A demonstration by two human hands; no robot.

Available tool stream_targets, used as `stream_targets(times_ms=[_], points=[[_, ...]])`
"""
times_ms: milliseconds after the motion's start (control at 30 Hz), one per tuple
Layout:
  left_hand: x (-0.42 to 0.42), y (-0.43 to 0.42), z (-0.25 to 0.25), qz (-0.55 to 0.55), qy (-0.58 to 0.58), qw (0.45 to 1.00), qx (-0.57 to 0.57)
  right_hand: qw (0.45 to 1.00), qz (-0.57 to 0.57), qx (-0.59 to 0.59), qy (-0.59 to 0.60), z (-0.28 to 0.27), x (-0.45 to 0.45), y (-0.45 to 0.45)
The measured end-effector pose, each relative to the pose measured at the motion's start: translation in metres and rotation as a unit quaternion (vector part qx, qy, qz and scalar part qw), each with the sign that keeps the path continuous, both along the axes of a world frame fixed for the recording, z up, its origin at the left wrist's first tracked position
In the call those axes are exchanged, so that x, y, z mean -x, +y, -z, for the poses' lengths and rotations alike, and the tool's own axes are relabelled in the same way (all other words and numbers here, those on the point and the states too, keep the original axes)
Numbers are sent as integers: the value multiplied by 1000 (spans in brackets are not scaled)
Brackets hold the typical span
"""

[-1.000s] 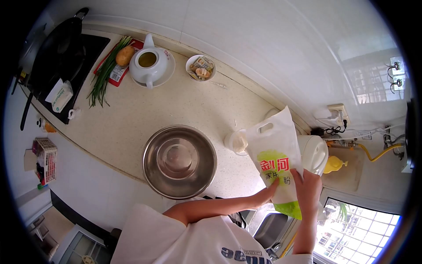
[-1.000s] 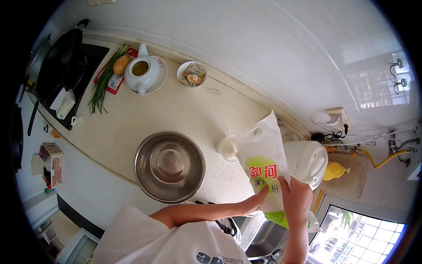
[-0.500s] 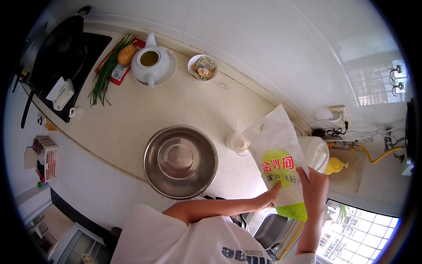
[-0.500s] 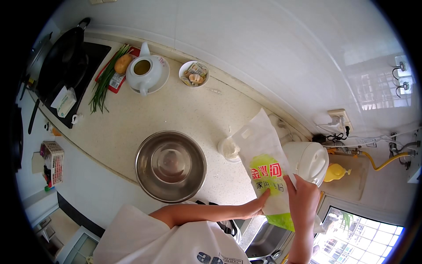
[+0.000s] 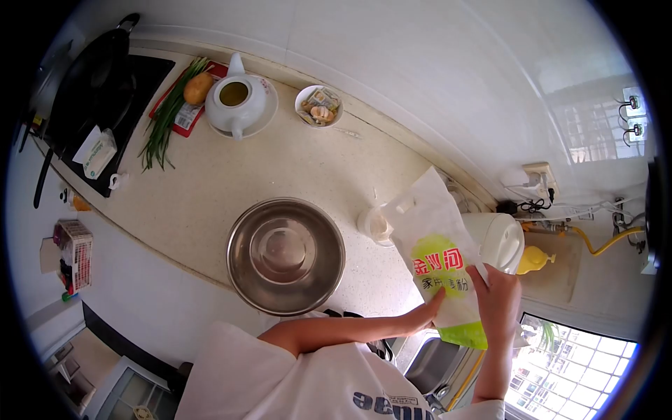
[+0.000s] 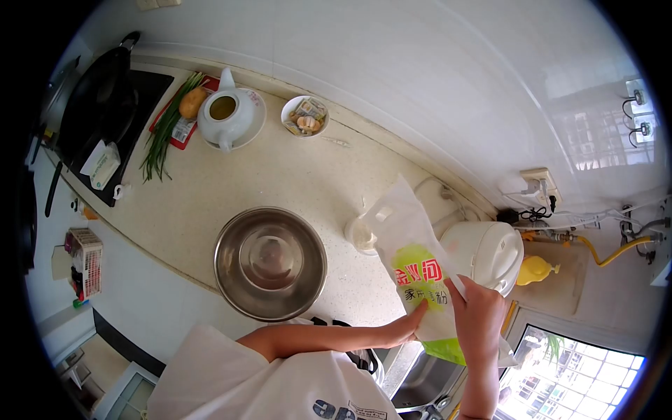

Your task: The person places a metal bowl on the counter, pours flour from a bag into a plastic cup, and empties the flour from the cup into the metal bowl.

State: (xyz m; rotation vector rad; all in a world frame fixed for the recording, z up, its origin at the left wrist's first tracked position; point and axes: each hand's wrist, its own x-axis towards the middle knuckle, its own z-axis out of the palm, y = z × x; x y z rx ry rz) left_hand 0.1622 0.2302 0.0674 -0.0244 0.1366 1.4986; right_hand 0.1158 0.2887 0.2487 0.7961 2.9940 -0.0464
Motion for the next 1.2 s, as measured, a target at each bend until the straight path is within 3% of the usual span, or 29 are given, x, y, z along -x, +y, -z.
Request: stream_targets(times_ms=[367, 633, 1200], points=[[-3, 8, 7, -37, 3, 999, 31, 997, 42, -33, -54, 5, -8, -1], [-8, 12, 19, -61, 78, 995, 24, 997, 36, -43, -45, 14, -12, -3], [-3, 12, 23, -65, 93, 993, 6, 998, 45, -32, -43, 19, -20, -4]])
